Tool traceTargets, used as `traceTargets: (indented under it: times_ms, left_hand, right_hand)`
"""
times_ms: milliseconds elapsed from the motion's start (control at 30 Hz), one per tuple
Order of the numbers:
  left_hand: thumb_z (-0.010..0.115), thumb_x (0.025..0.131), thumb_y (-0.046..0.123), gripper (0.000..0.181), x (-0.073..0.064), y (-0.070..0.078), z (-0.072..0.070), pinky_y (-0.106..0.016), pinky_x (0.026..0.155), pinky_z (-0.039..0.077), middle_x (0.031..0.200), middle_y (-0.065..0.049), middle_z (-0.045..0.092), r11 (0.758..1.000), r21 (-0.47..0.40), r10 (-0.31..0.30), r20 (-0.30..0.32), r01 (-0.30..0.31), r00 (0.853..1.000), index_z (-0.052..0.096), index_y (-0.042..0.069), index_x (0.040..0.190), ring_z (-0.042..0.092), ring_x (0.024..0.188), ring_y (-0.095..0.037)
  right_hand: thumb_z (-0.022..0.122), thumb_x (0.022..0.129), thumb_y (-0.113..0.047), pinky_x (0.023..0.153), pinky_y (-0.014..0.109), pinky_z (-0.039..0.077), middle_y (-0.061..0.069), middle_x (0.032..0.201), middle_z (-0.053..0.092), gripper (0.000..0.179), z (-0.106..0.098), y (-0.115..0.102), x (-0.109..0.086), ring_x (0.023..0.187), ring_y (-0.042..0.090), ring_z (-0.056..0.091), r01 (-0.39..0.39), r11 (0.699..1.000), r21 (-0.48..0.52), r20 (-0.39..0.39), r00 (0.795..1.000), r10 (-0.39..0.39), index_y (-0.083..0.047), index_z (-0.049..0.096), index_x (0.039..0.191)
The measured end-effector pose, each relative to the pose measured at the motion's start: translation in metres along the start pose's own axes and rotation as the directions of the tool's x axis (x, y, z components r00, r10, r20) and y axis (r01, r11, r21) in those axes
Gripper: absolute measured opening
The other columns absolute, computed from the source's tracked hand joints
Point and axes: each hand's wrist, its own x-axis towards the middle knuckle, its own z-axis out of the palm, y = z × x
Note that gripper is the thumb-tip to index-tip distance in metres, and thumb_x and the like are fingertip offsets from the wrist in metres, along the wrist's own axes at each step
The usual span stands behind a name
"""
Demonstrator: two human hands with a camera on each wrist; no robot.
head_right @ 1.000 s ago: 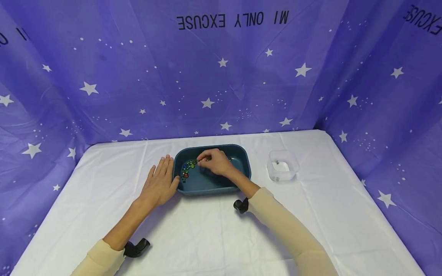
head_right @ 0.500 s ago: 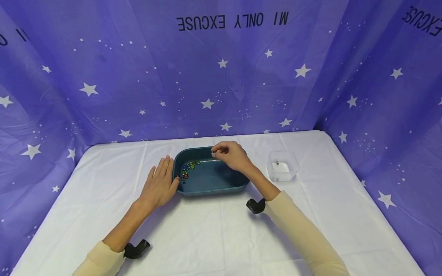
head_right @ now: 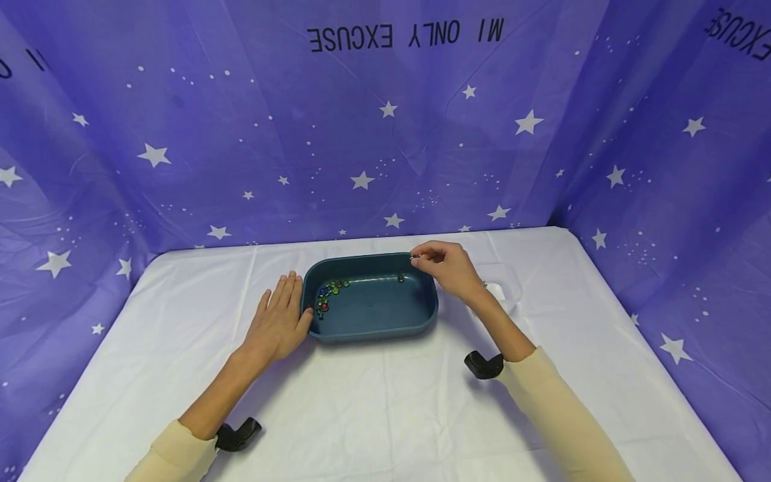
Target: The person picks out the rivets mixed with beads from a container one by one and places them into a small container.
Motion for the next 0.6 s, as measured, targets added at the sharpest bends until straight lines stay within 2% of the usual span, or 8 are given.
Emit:
traceTargets:
  times_ms: [167,333,600]
  left_hand:
    - [0.043,0.104,0.031,0.07,0.0,0.0,0.0,-0.056,0.118,0.005,0.163,-0.022,0.009,1.0,0.002,-0.003,0.006,0.003,1.0,0.016,-0.009,0.155,0.006,0.151,-0.036]
    - [0.043,0.104,0.031,0.07,0.0,-0.001,0.0,-0.056,0.117,0.006,0.163,-0.023,0.01,1.0,0.004,-0.004,0.001,0.004,1.0,0.016,-0.008,0.155,0.008,0.15,-0.037]
    - [0.043,0.104,0.031,0.07,0.001,0.0,0.0,-0.056,0.117,0.006,0.163,-0.022,0.009,1.0,0.005,0.002,0.003,-0.002,1.0,0.015,-0.008,0.156,0.006,0.151,-0.036]
  right_hand:
    - [0.07,0.095,-0.018,0.078,0.025,0.05,0.011,0.103,0.071,0.027,-0.025,0.006,-0.009,0.092,0.017,0.064,-0.017,1.0,-0.015,-0.06,0.998,0.016,0.001,0.072,0.114]
    - [0.07,0.096,-0.02,0.074,0.021,0.05,0.01,0.098,0.069,0.029,-0.049,0.013,-0.02,0.088,0.014,0.062,-0.028,0.999,-0.033,-0.116,0.993,0.024,0.001,0.071,0.116]
    - [0.069,0.096,-0.018,0.068,0.018,0.049,-0.005,0.092,0.069,0.033,-0.076,0.03,-0.037,0.082,0.009,0.06,-0.077,0.996,-0.042,-0.174,0.982,0.068,0.006,0.068,0.118]
